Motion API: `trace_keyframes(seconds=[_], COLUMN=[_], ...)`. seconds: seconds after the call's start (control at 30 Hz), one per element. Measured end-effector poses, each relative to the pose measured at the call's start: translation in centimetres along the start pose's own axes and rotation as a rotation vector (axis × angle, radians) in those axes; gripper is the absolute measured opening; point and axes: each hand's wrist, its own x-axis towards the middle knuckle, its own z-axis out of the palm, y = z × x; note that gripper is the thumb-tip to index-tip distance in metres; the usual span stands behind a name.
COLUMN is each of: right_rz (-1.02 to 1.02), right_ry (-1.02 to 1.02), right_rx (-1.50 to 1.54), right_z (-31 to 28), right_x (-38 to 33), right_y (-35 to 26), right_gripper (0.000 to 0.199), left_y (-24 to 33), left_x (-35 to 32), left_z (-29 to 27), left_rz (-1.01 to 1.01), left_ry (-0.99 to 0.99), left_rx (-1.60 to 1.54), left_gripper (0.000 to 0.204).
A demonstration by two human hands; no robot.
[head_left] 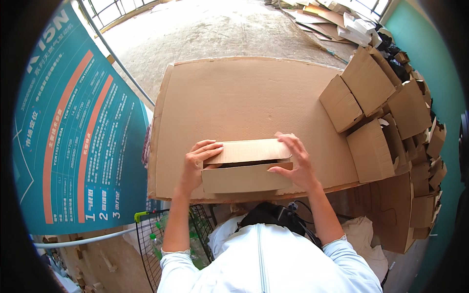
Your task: The person places a plastic bottle into a cardboard box, folds the flaps to close it, and sets the box aside on a table.
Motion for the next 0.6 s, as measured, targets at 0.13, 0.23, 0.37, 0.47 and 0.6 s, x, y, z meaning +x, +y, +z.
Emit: trace_keyframes(seconds=[0.13, 0.23, 0.37, 0.47, 0.6], right_rz=[-0.028, -0.006, 0.027, 0.048, 0.165], right_ry=[-0.037, -0.052, -0.080, -0.076, 0.071], right_rx=[0.011, 0.033, 0.067, 0.066, -0.030], right_z=[1.3, 1.6, 1.7, 1.6, 1.5], right_x=[-0.8, -1.0, -0.7, -0.7, -1.8], right_y=[0.9, 1.4, 1.3, 1.1, 0.8], right_gripper=[0.027, 0.028, 0.028, 0.027, 0.041], left_y=[-1.1, 1.1, 5.5, 4.9, 4.6], left_x=[-0.9, -0.8, -0.4, 0.9, 1.6], left_z=[-2.7, -2.9, -0.4, -0.1, 0.0], left_rz=[-0.110, -0.170, -0.014, -0.021, -0.033], left_ry=[-0.201, -0.135, -0.365, -0.528, -0.593], left_rx=[-0.290, -0.062, 0.510, 0.653, 0.683], left_gripper=[0.039, 0.034, 0.088, 0.109, 0.113])
